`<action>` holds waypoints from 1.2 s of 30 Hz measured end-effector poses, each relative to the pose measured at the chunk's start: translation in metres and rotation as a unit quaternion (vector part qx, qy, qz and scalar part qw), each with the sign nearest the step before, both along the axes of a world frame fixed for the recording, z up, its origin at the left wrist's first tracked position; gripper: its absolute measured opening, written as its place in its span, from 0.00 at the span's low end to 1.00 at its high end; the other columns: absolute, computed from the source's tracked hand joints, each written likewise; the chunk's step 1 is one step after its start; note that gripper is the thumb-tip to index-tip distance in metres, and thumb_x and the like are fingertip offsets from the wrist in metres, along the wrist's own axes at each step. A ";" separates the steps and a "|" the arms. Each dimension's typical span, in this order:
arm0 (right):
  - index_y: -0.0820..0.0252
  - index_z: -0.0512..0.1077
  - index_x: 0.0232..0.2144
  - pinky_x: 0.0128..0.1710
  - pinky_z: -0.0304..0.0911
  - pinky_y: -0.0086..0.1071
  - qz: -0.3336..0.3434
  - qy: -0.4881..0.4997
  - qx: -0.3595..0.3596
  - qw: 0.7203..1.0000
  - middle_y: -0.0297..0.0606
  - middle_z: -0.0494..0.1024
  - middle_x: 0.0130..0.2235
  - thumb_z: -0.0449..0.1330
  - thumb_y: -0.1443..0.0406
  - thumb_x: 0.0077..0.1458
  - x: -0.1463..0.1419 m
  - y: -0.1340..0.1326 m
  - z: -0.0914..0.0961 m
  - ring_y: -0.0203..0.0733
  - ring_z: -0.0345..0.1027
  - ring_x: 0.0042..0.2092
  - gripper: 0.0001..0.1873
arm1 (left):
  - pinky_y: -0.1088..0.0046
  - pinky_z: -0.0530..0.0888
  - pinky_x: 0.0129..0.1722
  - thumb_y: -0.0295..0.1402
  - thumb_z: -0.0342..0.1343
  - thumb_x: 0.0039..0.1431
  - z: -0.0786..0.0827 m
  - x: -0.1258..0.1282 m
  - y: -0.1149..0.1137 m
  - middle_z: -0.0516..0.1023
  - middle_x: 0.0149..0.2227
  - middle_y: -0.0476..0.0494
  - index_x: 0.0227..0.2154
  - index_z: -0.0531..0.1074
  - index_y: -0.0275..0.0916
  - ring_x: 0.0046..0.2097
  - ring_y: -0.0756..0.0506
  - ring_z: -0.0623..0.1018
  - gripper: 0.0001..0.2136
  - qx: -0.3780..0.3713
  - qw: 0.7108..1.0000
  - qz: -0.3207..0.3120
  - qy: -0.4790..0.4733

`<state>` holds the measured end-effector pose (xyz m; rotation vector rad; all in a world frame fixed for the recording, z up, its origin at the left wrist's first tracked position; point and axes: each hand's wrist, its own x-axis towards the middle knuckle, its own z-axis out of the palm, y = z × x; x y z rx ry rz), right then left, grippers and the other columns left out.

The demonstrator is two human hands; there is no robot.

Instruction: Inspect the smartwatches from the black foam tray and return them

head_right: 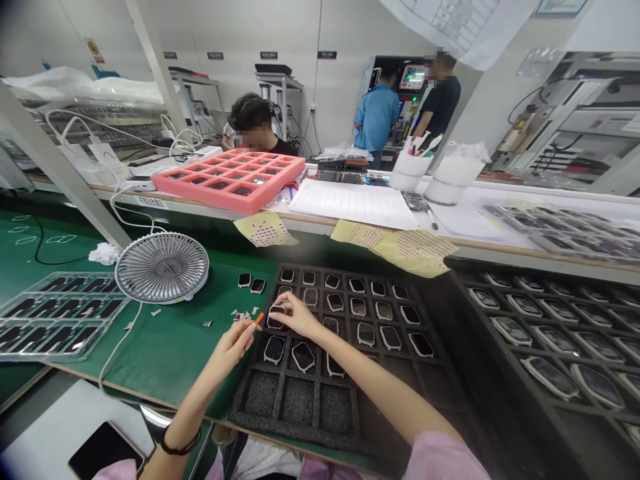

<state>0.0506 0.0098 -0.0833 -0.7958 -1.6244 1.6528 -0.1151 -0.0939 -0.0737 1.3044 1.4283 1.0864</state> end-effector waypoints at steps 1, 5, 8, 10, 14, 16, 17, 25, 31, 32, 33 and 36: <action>0.56 0.65 0.34 0.30 0.59 0.30 -0.003 0.047 -0.048 0.998 0.25 0.71 0.24 0.66 0.58 0.47 -0.001 -0.002 0.001 0.35 0.64 0.26 0.16 | 0.79 0.51 0.17 0.54 0.47 0.56 0.003 0.004 0.000 0.54 0.18 0.59 0.33 0.68 0.37 0.17 0.55 0.53 0.22 -0.013 1.000 -0.004 -0.021; 0.55 0.63 0.36 0.22 0.57 0.28 0.003 0.111 -0.107 0.988 0.25 0.67 0.22 0.58 0.52 0.54 -0.006 -0.014 0.011 0.34 0.61 0.21 0.15 | 0.79 0.48 0.15 0.58 0.49 0.53 0.013 0.019 0.001 0.51 0.16 0.61 0.28 0.67 0.37 0.15 0.56 0.49 0.24 -0.050 0.994 -0.030 -0.089; 0.56 0.64 0.33 0.19 0.57 0.27 0.013 0.163 -0.165 0.973 0.25 0.67 0.21 0.60 0.54 0.54 -0.009 -0.022 0.018 0.32 0.60 0.18 0.13 | 0.80 0.47 0.13 0.59 0.50 0.51 0.017 0.027 0.003 0.50 0.15 0.61 0.25 0.66 0.37 0.15 0.57 0.48 0.25 -0.044 0.992 -0.043 -0.109; 0.57 0.65 0.32 0.18 0.57 0.26 0.012 0.191 -0.199 0.961 0.25 0.68 0.19 0.63 0.56 0.52 -0.011 -0.026 0.020 0.31 0.60 0.17 0.13 | 0.80 0.47 0.13 0.60 0.50 0.51 0.018 0.029 0.004 0.50 0.15 0.61 0.24 0.65 0.37 0.15 0.58 0.47 0.26 -0.039 0.992 -0.045 -0.113; 0.57 0.64 0.29 0.17 0.56 0.25 -0.002 0.208 -0.214 0.954 0.24 0.66 0.18 0.65 0.56 0.50 -0.013 -0.028 0.023 0.30 0.59 0.17 0.15 | 0.81 0.46 0.13 0.59 0.51 0.51 0.019 0.029 0.004 0.50 0.15 0.61 0.24 0.66 0.37 0.15 0.58 0.47 0.26 -0.040 0.992 -0.046 -0.112; 0.57 0.64 0.29 0.17 0.57 0.25 -0.005 0.213 -0.218 0.952 0.23 0.65 0.18 0.65 0.55 0.50 -0.013 -0.028 0.025 0.30 0.58 0.17 0.16 | 0.81 0.46 0.13 0.59 0.51 0.51 0.019 0.029 0.003 0.49 0.16 0.61 0.24 0.66 0.37 0.15 0.58 0.48 0.25 -0.041 0.992 -0.045 -0.112; 0.57 0.64 0.29 0.17 0.57 0.25 -0.005 0.213 -0.220 0.952 0.23 0.65 0.18 0.65 0.55 0.49 -0.013 -0.027 0.026 0.30 0.58 0.17 0.17 | 0.81 0.46 0.13 0.59 0.51 0.51 0.020 0.028 0.003 0.49 0.16 0.61 0.24 0.67 0.36 0.15 0.58 0.48 0.25 -0.040 0.992 -0.044 -0.110; 0.56 0.61 0.26 0.13 0.42 0.21 0.021 0.214 -0.261 0.941 0.18 0.59 0.13 0.67 0.54 0.46 -0.025 -0.047 0.013 0.26 0.46 0.13 0.20 | 0.81 0.47 0.12 0.59 0.54 0.48 0.030 0.035 0.006 0.50 0.14 0.61 0.24 0.68 0.36 0.14 0.58 0.47 0.25 -0.042 0.989 -0.057 -0.131; 0.56 0.57 0.22 0.13 0.40 0.22 0.051 0.228 -0.291 0.928 0.19 0.57 0.13 0.67 0.53 0.44 -0.032 -0.058 0.013 0.26 0.43 0.13 0.23 | 0.82 0.51 0.13 0.56 0.53 0.52 0.050 0.030 -0.005 0.54 0.15 0.58 0.24 0.69 0.36 0.15 0.57 0.53 0.23 -0.002 0.995 -0.022 -0.094; 0.56 0.58 0.23 0.13 0.40 0.22 0.042 0.240 -0.285 0.927 0.19 0.57 0.13 0.67 0.55 0.45 -0.028 -0.053 0.019 0.25 0.43 0.13 0.21 | 0.82 0.50 0.13 0.56 0.53 0.52 0.051 0.025 -0.007 0.54 0.14 0.58 0.25 0.69 0.36 0.15 0.57 0.52 0.23 -0.007 0.995 -0.022 -0.097; 0.56 0.58 0.24 0.13 0.40 0.22 0.032 0.252 -0.280 0.926 0.19 0.57 0.14 0.67 0.56 0.46 -0.023 -0.048 0.025 0.26 0.43 0.13 0.20 | 0.82 0.50 0.13 0.56 0.53 0.52 0.050 0.021 -0.009 0.53 0.14 0.58 0.25 0.69 0.36 0.15 0.57 0.51 0.23 -0.013 0.995 -0.022 -0.100; 0.56 0.57 0.23 0.14 0.41 0.23 0.025 0.274 -0.273 0.922 0.19 0.58 0.14 0.66 0.58 0.48 -0.013 -0.037 0.039 0.26 0.44 0.14 0.19 | 0.82 0.49 0.13 0.56 0.53 0.52 0.045 0.017 -0.011 0.53 0.14 0.59 0.26 0.69 0.36 0.15 0.57 0.50 0.24 -0.039 0.994 -0.023 -0.098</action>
